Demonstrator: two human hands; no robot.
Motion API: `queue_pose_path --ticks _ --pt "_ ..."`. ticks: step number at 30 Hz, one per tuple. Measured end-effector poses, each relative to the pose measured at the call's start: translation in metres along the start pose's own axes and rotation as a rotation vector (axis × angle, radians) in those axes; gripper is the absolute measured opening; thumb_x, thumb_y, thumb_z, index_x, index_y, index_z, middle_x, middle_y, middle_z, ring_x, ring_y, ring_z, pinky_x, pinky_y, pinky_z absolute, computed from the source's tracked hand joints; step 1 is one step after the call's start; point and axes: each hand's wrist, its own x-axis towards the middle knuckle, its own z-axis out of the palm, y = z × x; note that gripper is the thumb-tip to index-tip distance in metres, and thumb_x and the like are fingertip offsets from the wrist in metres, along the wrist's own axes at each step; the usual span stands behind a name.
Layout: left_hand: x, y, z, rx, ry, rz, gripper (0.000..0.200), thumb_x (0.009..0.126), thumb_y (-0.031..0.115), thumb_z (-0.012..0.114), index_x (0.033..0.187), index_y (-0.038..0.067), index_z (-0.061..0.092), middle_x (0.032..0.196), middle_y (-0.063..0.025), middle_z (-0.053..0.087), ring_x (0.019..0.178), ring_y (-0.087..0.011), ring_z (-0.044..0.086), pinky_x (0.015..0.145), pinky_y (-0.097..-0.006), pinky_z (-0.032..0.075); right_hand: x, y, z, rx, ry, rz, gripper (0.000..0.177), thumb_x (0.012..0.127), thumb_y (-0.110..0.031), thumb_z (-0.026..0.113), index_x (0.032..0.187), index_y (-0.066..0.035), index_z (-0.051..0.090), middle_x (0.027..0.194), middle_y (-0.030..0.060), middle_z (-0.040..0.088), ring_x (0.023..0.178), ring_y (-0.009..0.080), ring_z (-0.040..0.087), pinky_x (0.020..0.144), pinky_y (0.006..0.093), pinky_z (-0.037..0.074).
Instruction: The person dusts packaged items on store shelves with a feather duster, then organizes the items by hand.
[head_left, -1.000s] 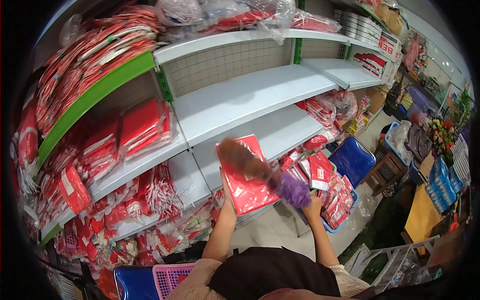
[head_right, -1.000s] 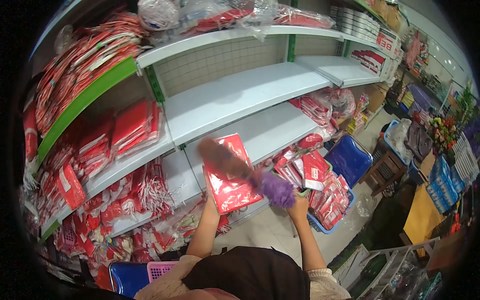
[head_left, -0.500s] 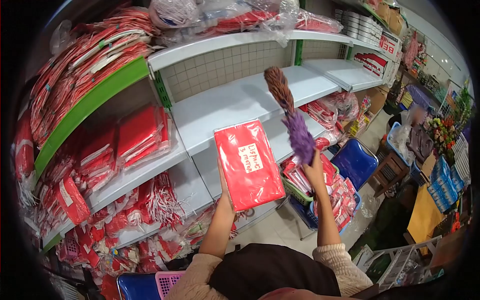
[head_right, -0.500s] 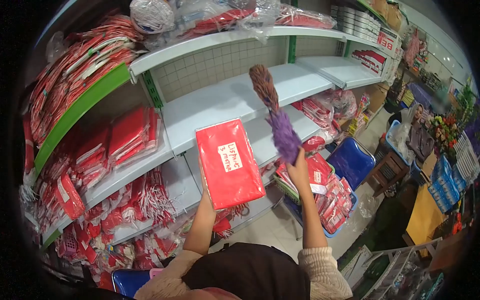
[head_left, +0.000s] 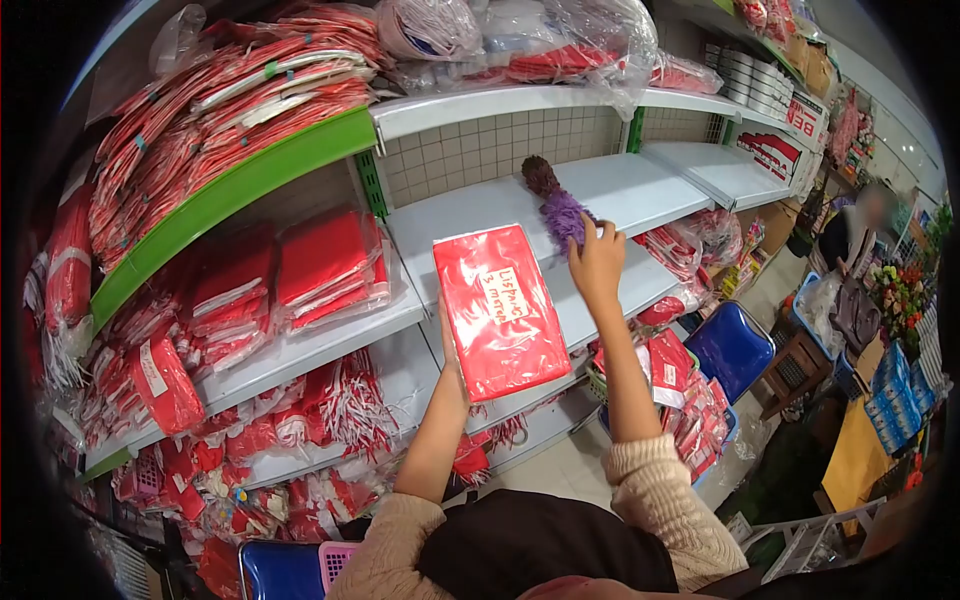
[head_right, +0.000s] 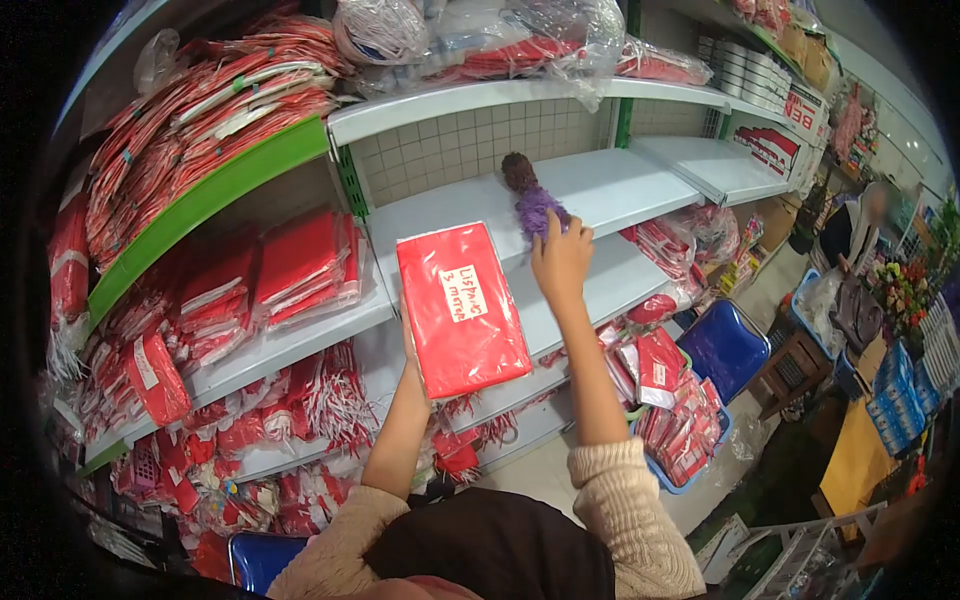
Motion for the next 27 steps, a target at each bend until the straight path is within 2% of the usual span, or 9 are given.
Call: queue_pose_path --ticks 3,5,6,9,14,17,20,24,27 --pt "0.003 0.01 0.002 0.005 -0.006 0.018 0.077 0.084 0.068 0.032 0.129 0.006 0.039 0.121 -0.011 0.051 0.11 -0.0223 0.05 0.09 -0.0353 0.044 -0.027 -0.031 -0.025 0.611 -0.21 0.232 0.048 0.08 -0.025 0.062 0.119 0.0 0.049 0.09 0.0194 0.059 0.076 0.0296 0.056 0.073 0.0363 0.044" --pt "0.006 0.018 0.004 0.014 -0.005 0.027 0.077 0.084 0.068 0.032 0.129 0.006 0.039 0.121 -0.011 0.051 0.11 -0.0223 0.05 0.09 -0.0352 0.044 -0.049 -0.038 -0.02 0.973 -0.715 0.486 0.05 0.083 -0.027 0.062 0.121 0.002 0.047 0.095 0.0182 0.06 0.08 0.0233 0.058 0.073 0.0336 0.045" --pt "0.006 0.023 0.005 0.023 -0.005 0.036 0.077 0.084 0.068 0.032 0.129 0.006 0.039 0.121 -0.011 0.051 0.11 -0.0222 0.05 0.09 -0.0352 0.044 -0.059 -0.052 -0.022 1.222 -0.569 0.471 0.049 0.085 -0.023 0.061 0.122 0.004 0.044 0.1 0.0162 0.061 0.086 0.0178 0.059 0.073 0.0292 0.047" --pt "0.002 0.038 0.008 0.055 0.005 0.072 0.077 0.085 0.068 0.032 0.129 0.006 0.039 0.122 -0.0111 0.051 0.11 -0.0222 0.05 0.09 -0.0351 0.044 -0.055 -0.075 -0.03 1.47 -0.539 0.587 0.049 0.085 -0.015 0.061 0.126 0.003 0.041 0.104 0.0149 0.061 0.088 0.0143 0.06 0.075 0.0254 0.048" --pt "-0.043 0.091 0.051 0.319 0.21 0.253 0.072 0.089 0.062 0.028 0.133 0.006 0.035 0.128 -0.0116 0.046 0.116 -0.0218 0.046 0.095 -0.0347 0.041 -0.034 -0.118 -0.026 1.571 -0.599 0.588 0.045 0.084 -0.009 0.062 0.123 0.005 0.045 0.091 0.0135 0.065 0.079 0.015 0.062 0.069 0.026 0.05" --pt "-0.053 0.131 0.023 0.321 0.048 0.348 0.062 0.094 0.045 0.039 0.136 0.002 0.029 0.136 -0.0122 0.039 0.12 -0.0219 0.043 0.101 -0.0314 0.035 -0.014 -0.146 -0.019 1.575 -0.545 0.592 0.045 0.083 -0.009 0.062 0.121 0.008 0.045 0.088 0.0145 0.065 0.074 0.0149 0.063 0.061 0.0248 0.05" --pt "-0.074 0.165 0.035 0.672 0.211 0.487 0.062 0.091 0.023 0.052 0.139 -0.003 0.021 0.141 -0.0152 0.031 0.126 -0.0213 0.036 0.105 -0.0302 0.028 0.015 -0.182 -0.008 1.672 -0.542 0.602 0.049 0.082 -0.009 0.062 0.122 0.011 0.042 0.093 0.0179 0.063 0.074 0.0165 0.064 0.061 0.0255 0.051" --pt "-0.066 0.209 0.005 0.893 0.143 0.694 0.077 0.076 -0.007 0.061 0.139 -0.005 0.016 0.137 -0.0177 0.036 0.124 -0.0207 0.038 0.102 -0.0296 0.031 0.048 -0.234 0.039 1.748 -0.64 0.49 0.058 0.081 -0.009 0.064 0.125 0.015 0.035 0.099 0.022 0.061 0.08 0.0208 0.064 0.067 0.029 0.052" --pt "-0.05 0.253 -0.036 1.263 0.355 0.741 0.074 0.076 -0.001 0.063 0.137 -0.006 0.021 0.134 -0.0214 0.039 0.124 -0.0244 0.041 0.101 -0.0302 0.032 0.061 -0.273 0.065 1.681 -0.67 0.555 0.062 0.079 -0.009 0.065 0.126 0.016 0.033 0.1 0.0242 0.061 0.083 0.0227 0.064 0.07 0.029 0.052"
